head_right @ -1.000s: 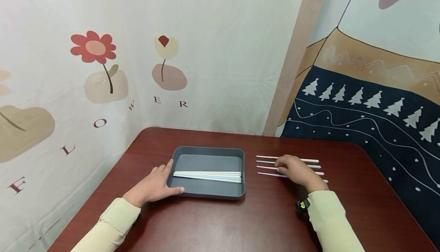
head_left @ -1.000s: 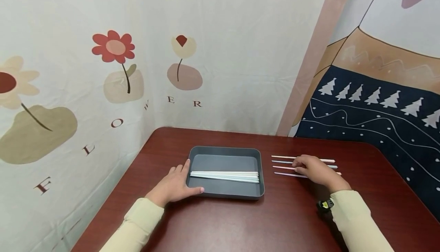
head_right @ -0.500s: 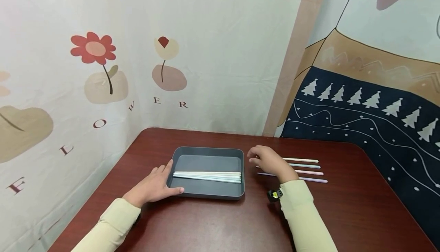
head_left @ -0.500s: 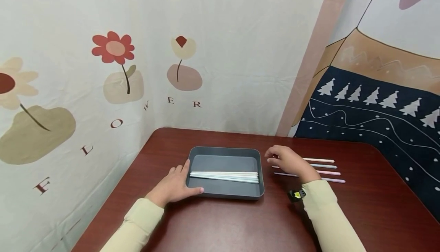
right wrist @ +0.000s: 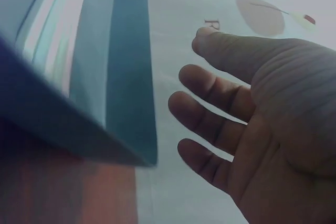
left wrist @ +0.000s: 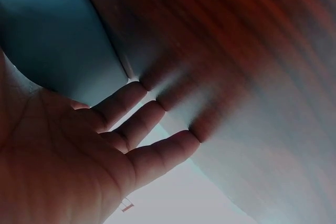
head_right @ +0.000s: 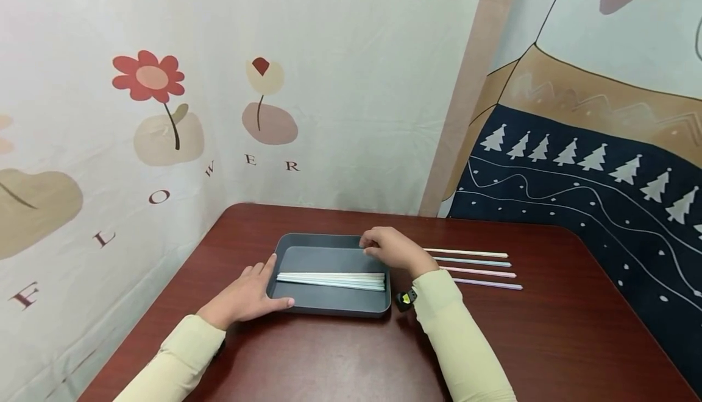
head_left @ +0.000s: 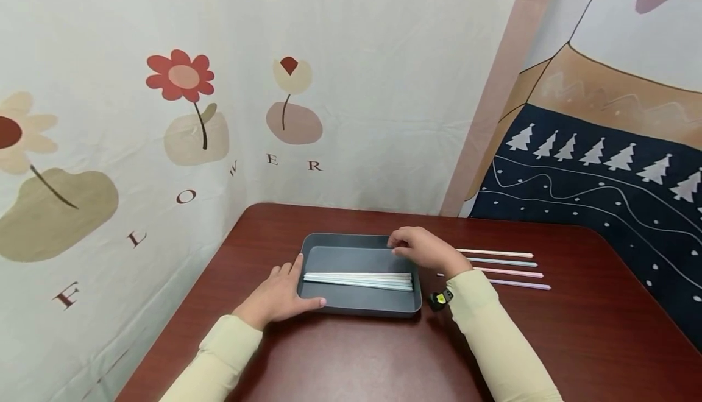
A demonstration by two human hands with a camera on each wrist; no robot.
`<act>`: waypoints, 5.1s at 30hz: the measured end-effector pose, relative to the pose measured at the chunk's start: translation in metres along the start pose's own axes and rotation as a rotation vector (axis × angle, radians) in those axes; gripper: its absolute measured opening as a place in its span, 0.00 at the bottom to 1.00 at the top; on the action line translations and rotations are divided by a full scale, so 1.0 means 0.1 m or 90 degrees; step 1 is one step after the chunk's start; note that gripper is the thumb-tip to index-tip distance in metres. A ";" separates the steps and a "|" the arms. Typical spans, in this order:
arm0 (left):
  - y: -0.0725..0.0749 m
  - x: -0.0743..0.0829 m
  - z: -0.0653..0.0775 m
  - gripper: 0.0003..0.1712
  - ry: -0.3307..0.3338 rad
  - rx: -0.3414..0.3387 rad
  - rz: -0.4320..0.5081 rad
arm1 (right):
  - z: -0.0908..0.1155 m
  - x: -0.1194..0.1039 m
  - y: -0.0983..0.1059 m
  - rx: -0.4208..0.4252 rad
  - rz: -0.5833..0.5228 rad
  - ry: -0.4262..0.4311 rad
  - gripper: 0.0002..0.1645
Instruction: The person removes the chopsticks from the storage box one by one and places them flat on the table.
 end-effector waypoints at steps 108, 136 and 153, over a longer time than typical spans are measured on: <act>0.03 0.02 -0.03 0.75 -0.003 0.002 0.001 | -0.43 -0.12 -0.73 -0.074 -0.083 0.012 0.08; 0.01 0.02 -0.04 0.73 -0.020 0.011 0.014 | -0.04 -0.14 0.04 0.006 -0.045 0.040 0.08; 0.00 0.00 -0.03 0.74 -0.015 -0.002 0.012 | 0.77 0.61 0.53 0.075 -0.020 -0.090 0.07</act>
Point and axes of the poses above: each hand's wrist, its own z-axis away from the middle knuckle, its own y-axis out of the back of the hand, x = y × z, the point moved 7 cm from there along -z, towards the middle knuckle, and after that the axes turned 11 degrees about x, right-handed, at the moved point
